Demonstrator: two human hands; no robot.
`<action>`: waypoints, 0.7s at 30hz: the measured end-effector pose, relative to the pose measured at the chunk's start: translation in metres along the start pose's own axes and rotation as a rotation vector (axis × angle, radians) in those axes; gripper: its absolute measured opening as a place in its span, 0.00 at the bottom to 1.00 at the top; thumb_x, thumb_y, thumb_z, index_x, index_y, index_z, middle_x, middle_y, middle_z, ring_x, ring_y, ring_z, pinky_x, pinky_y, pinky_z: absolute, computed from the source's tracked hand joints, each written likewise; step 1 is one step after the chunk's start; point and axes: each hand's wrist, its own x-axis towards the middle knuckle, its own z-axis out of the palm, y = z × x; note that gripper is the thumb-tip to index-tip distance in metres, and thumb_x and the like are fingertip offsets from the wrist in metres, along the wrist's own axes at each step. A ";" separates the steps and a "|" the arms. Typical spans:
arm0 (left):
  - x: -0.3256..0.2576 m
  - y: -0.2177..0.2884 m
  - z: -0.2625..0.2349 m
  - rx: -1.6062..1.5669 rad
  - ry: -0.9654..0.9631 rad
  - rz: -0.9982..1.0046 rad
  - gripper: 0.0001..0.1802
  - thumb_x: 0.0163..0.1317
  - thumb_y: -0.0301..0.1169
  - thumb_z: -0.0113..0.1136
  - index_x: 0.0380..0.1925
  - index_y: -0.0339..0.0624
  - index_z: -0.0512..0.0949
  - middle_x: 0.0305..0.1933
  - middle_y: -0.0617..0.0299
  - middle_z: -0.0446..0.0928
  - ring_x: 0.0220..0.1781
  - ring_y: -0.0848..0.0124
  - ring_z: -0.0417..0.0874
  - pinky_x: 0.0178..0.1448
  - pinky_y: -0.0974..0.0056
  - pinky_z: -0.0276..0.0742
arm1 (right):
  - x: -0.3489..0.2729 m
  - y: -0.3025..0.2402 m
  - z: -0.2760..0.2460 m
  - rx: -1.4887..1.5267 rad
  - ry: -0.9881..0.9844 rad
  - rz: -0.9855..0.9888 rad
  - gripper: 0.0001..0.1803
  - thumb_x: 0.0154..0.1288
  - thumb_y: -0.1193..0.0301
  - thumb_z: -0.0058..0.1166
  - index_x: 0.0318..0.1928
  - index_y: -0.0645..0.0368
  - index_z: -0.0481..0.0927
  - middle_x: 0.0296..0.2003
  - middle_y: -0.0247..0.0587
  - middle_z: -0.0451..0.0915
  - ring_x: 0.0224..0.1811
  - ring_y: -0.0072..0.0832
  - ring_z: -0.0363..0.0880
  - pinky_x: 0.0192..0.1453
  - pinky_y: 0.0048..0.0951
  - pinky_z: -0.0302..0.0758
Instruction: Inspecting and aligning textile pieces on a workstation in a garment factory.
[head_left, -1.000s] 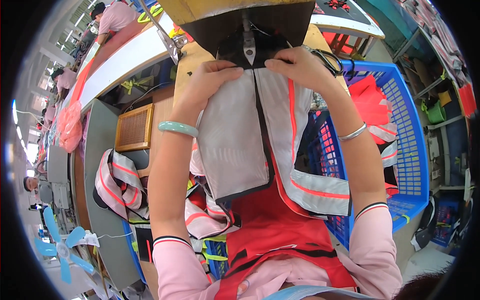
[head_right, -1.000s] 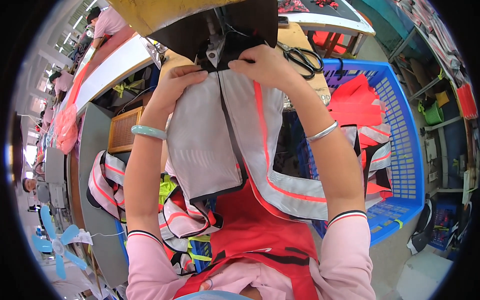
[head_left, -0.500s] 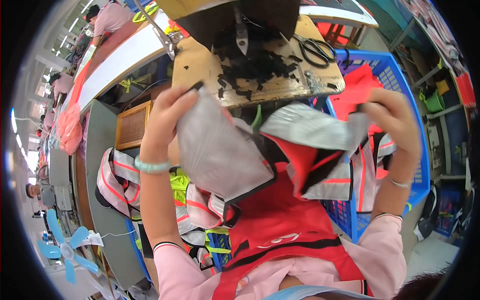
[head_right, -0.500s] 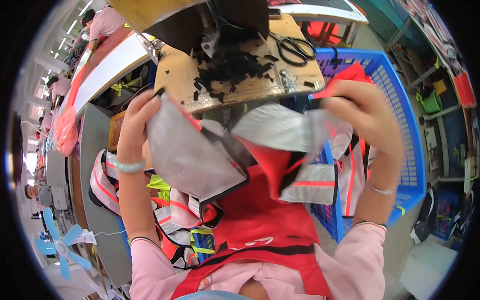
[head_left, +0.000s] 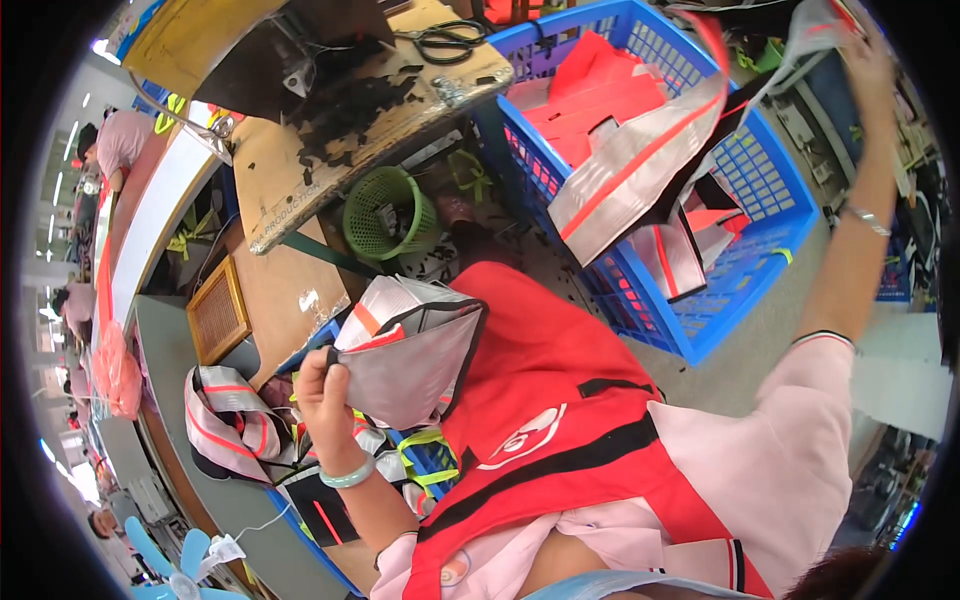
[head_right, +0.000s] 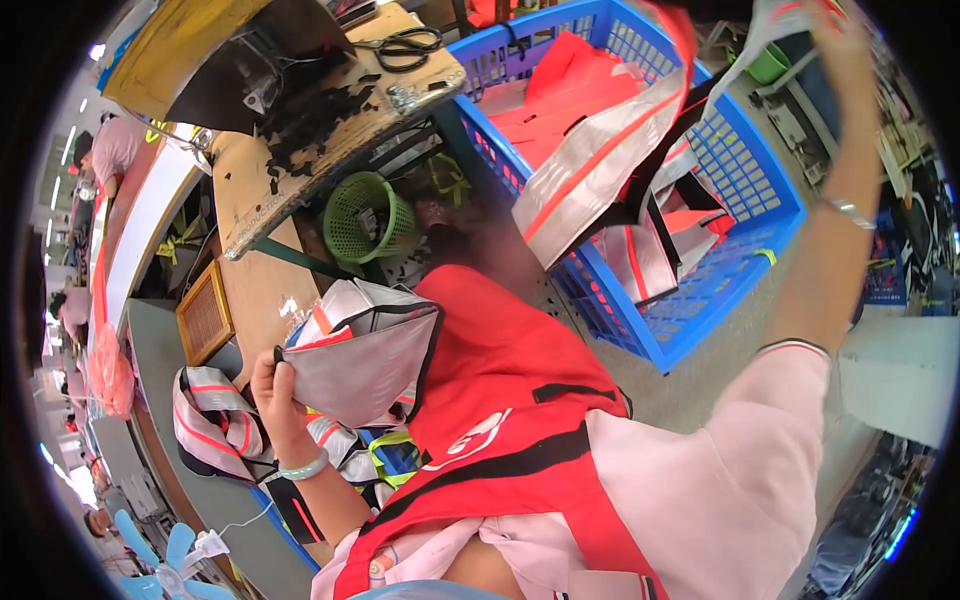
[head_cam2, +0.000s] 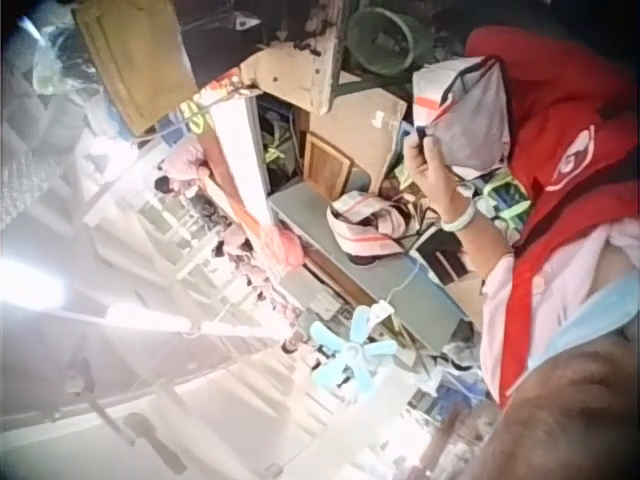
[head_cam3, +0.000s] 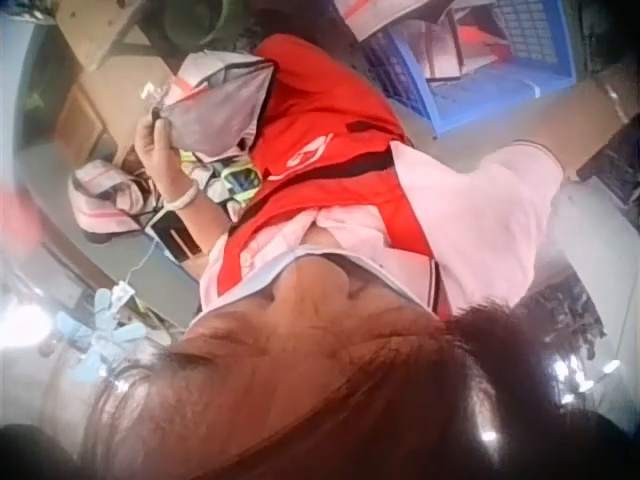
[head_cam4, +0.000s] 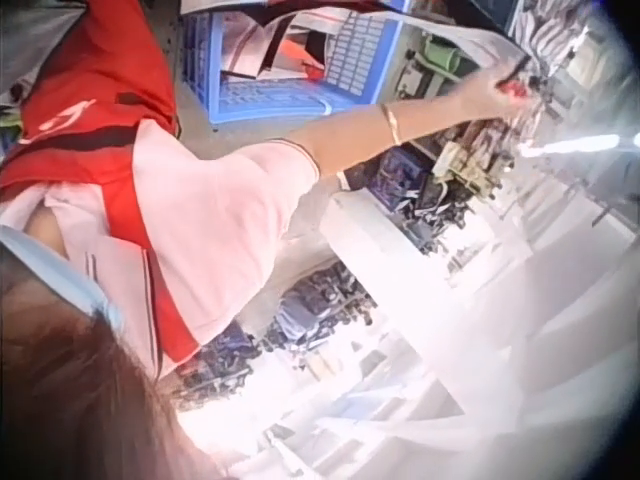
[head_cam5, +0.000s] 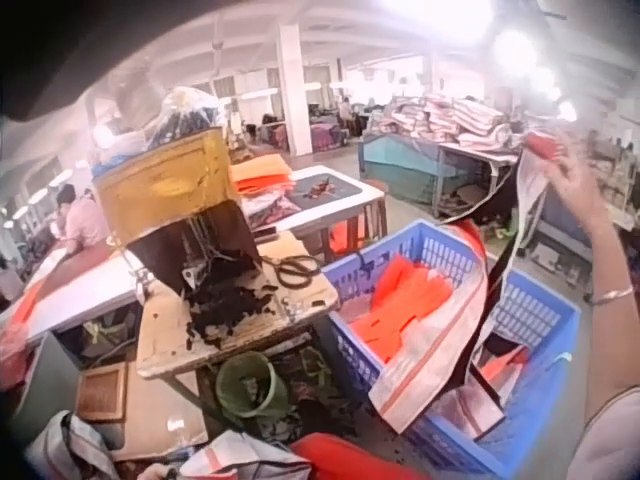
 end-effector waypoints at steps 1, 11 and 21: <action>-0.009 -0.001 0.007 -0.021 0.026 -0.021 0.09 0.65 0.28 0.60 0.42 0.36 0.77 0.38 0.71 0.74 0.39 0.83 0.72 0.45 0.76 0.65 | -0.038 -0.046 0.025 -0.317 0.081 -0.193 0.30 0.69 0.60 0.55 0.65 0.62 0.68 0.59 0.46 0.75 0.61 0.32 0.73 0.66 0.31 0.67; -0.056 -0.015 0.032 -0.030 0.121 -0.062 0.07 0.65 0.27 0.60 0.41 0.37 0.77 0.37 0.73 0.75 0.35 0.85 0.70 0.42 0.78 0.65 | -0.476 -0.189 0.125 0.730 -1.307 0.875 0.26 0.73 0.52 0.41 0.52 0.62 0.77 0.47 0.51 0.80 0.55 0.39 0.77 0.61 0.34 0.70; -0.070 -0.047 0.080 0.191 0.106 -0.166 0.09 0.63 0.23 0.61 0.44 0.35 0.79 0.38 0.69 0.77 0.40 0.80 0.76 0.44 0.73 0.72 | -0.524 -0.229 0.178 0.849 -1.225 0.924 0.25 0.72 0.54 0.43 0.51 0.64 0.78 0.48 0.50 0.81 0.54 0.37 0.78 0.60 0.32 0.71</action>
